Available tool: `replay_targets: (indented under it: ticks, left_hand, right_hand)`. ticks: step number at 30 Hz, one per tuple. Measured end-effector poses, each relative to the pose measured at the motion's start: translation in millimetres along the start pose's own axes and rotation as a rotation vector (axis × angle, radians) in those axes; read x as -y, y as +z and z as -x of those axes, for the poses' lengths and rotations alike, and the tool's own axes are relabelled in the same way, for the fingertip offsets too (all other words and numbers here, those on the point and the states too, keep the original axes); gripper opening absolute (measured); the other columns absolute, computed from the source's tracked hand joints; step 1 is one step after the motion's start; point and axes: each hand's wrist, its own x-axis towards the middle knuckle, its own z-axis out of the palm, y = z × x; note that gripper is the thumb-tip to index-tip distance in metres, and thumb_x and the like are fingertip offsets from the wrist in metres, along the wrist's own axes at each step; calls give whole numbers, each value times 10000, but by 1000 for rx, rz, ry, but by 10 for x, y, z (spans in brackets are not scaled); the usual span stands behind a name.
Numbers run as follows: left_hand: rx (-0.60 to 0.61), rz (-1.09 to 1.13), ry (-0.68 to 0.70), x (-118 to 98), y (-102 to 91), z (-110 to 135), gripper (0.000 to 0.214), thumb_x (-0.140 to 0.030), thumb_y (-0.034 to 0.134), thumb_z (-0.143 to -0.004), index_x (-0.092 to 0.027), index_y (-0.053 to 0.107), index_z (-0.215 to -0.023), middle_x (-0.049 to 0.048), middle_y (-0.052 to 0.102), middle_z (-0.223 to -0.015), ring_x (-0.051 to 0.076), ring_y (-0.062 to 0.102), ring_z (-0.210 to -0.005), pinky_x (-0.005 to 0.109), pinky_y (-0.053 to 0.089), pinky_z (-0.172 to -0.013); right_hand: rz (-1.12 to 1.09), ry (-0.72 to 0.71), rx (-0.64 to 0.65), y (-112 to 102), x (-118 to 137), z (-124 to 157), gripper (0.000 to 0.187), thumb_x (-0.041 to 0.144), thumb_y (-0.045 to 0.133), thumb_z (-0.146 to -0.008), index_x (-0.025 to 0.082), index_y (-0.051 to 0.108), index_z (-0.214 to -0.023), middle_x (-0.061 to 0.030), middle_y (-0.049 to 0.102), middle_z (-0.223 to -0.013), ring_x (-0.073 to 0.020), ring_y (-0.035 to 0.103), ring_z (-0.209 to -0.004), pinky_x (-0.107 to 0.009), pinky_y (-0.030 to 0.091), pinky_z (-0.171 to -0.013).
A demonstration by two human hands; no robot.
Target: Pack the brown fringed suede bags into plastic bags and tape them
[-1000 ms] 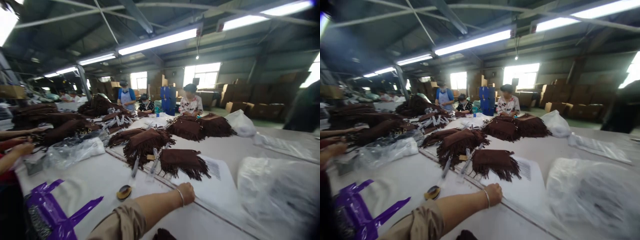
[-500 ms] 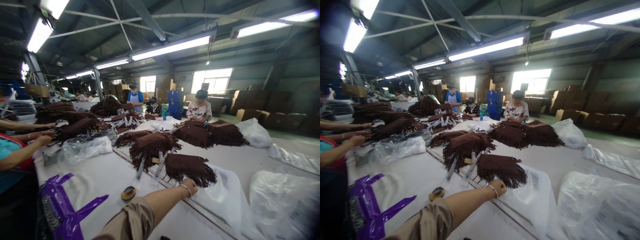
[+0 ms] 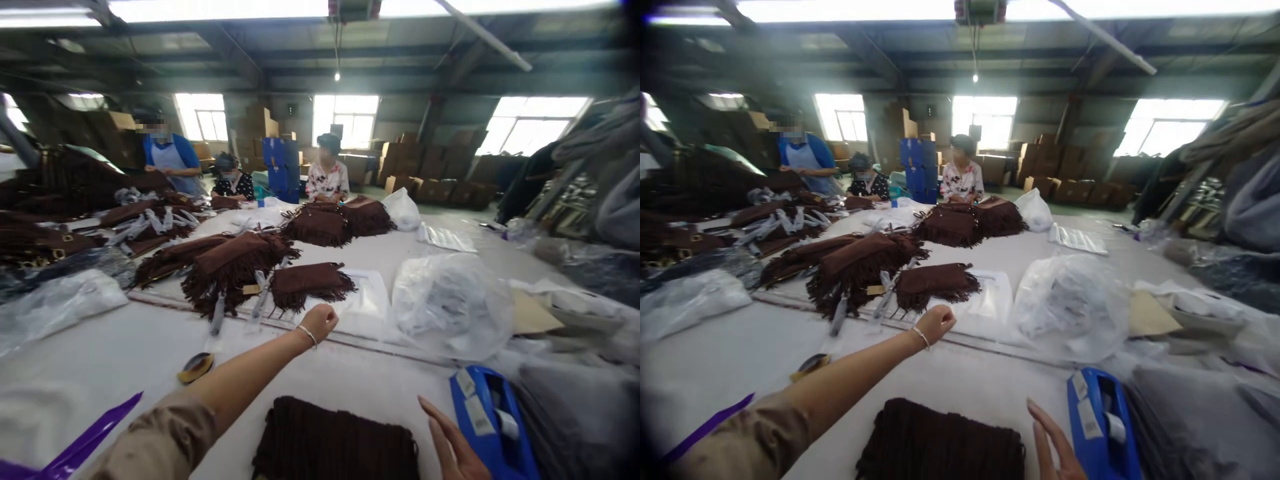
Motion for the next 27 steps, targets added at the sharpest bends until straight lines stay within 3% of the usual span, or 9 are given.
replay_targets:
  ticks: [4,6,9,14,18,19,22,24,27]
  left_hand:
    - [-25,79,57,-309,46,268,166,-297,570,-795,-157,546,-708,12,556,-723,139,496,-700,254,404,-671]
    - [-27,103,105,-449,64,388,155,-280,603,-768,-161,531,-699,6,548,-722,139,492,-702,252,405,-668]
    - [-31,96,128,-515,-2,463,99,-171,623,-710,-164,526,-695,4,550,-732,144,499,-719,255,411,-678]
    - [-140,60,16,-400,-295,376,219,-66,496,-768,-150,557,-960,23,580,-782,156,533,-760,276,434,-718]
    - [-115,-69,208,-567,-338,415,163,-124,444,-868,-167,592,-923,50,591,-876,182,522,-888,312,426,-827]
    - [-93,-119,265,-652,-320,455,168,-133,430,-881,-169,594,-891,51,585,-866,189,516,-880,317,427,-814]
    - [-88,-246,397,-907,-277,611,171,-121,420,-882,-172,582,-864,53,566,-832,202,495,-814,328,420,-750]
    - [-112,-300,464,-1018,-280,708,176,-132,411,-890,-183,574,-848,53,559,-823,205,483,-781,338,403,-739]
    - [-93,-388,487,-1068,-336,809,187,-128,404,-891,-193,572,-838,52,565,-817,210,490,-767,353,382,-743]
  right_hand:
    - [-284,52,360,366,480,-389,482,547,530,-779,244,605,-1146,-49,617,-1185,-245,573,-1084,-400,431,-979]
    - [-405,139,396,584,699,-592,572,549,572,-743,173,578,-1175,-94,652,-1105,-246,642,-933,-379,508,-834]
    - [-442,186,366,761,796,-782,462,534,594,-721,107,684,-871,-109,703,-817,-235,665,-763,-330,522,-721]
    - [-451,283,415,667,712,-650,365,485,516,-779,148,656,-769,-73,690,-721,-191,661,-673,-302,522,-644]
    - [-431,156,648,377,1059,-289,304,420,527,-799,151,667,-777,-63,692,-709,-196,650,-656,-308,513,-616]
    - [-379,5,636,295,1184,-226,281,402,522,-815,168,678,-822,-59,700,-775,-200,647,-727,-319,511,-681]
    - [9,-430,259,118,1453,-211,326,278,502,-843,244,588,-1156,-59,635,-1104,-235,541,-1045,-405,386,-959]
    - [340,-479,97,80,1476,-322,382,162,491,-810,246,577,-1172,-71,616,-1099,-252,502,-1067,-433,341,-979]
    - [583,-407,141,104,1375,-473,308,65,489,-734,228,676,-915,-59,630,-879,-227,545,-904,-349,406,-841]
